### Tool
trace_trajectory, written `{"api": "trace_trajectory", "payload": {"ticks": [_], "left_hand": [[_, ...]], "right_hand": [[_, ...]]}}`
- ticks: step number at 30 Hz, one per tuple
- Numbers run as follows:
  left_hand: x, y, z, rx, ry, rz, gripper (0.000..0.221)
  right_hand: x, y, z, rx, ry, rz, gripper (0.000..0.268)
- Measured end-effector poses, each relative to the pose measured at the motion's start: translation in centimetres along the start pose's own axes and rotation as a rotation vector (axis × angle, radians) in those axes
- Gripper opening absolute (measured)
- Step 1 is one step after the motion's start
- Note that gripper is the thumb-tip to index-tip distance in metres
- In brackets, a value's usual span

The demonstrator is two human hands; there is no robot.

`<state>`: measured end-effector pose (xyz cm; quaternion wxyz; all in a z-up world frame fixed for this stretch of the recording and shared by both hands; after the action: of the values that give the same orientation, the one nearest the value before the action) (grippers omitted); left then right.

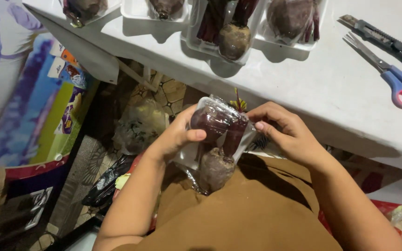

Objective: The person packages beetroot by placing them on trays and wrapping them with plastic film by hand.

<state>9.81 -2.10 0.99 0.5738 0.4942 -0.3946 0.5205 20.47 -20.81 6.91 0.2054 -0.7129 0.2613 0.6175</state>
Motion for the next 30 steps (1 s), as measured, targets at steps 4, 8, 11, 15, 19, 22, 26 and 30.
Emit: {"api": "trace_trajectory", "payload": {"ticks": [4, 8, 11, 15, 19, 22, 26, 30], "left_hand": [[1.0, 0.0, 1.0, -0.047, 0.017, -0.005, 0.081], [0.4, -0.3, 0.8, -0.071, 0.000, 0.004, 0.081], [0.0, -0.4, 0.7, -0.084, -0.006, 0.005, 0.081], [0.3, -0.3, 1.1, -0.086, -0.032, 0.010, 0.081], [0.7, -0.1, 2.0, -0.063, -0.117, 0.010, 0.079], [3.8, -0.2, 3.5, -0.147, -0.278, -0.072, 0.070], [5.4, 0.0, 4.4, -0.129, -0.371, -0.147, 0.077], [5.7, 0.3, 4.4, -0.101, -0.573, -0.266, 0.083]], "right_hand": [[0.3, -0.3, 0.3, -0.034, -0.080, 0.089, 0.018], [2.8, -0.1, -0.1, -0.061, -0.127, 0.118, 0.013], [3.3, 0.2, -0.5, -0.096, -0.138, 0.090, 0.014], [1.0, 1.0, -2.3, -0.015, -0.302, -0.083, 0.017], [-4.3, 1.2, -2.1, -0.032, 0.154, -0.237, 0.017], [-6.3, 0.8, -0.9, -0.056, 0.444, -0.190, 0.022], [-4.8, -0.3, -1.0, -0.079, 0.518, -0.116, 0.024], [-3.4, -0.5, -0.9, -0.118, 0.418, -0.044, 0.020]]}}
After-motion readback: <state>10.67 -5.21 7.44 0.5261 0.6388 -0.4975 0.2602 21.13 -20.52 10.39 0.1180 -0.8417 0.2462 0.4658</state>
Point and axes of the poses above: each hand's wrist, its own y-axis away from the middle knuckle, its own z-axis out of the palm, x = y × z, the point moved 7 cm from there along -y, towards the middle knuckle, and after that the axes turned 10 degrees about -y, right-handed, at the moved point
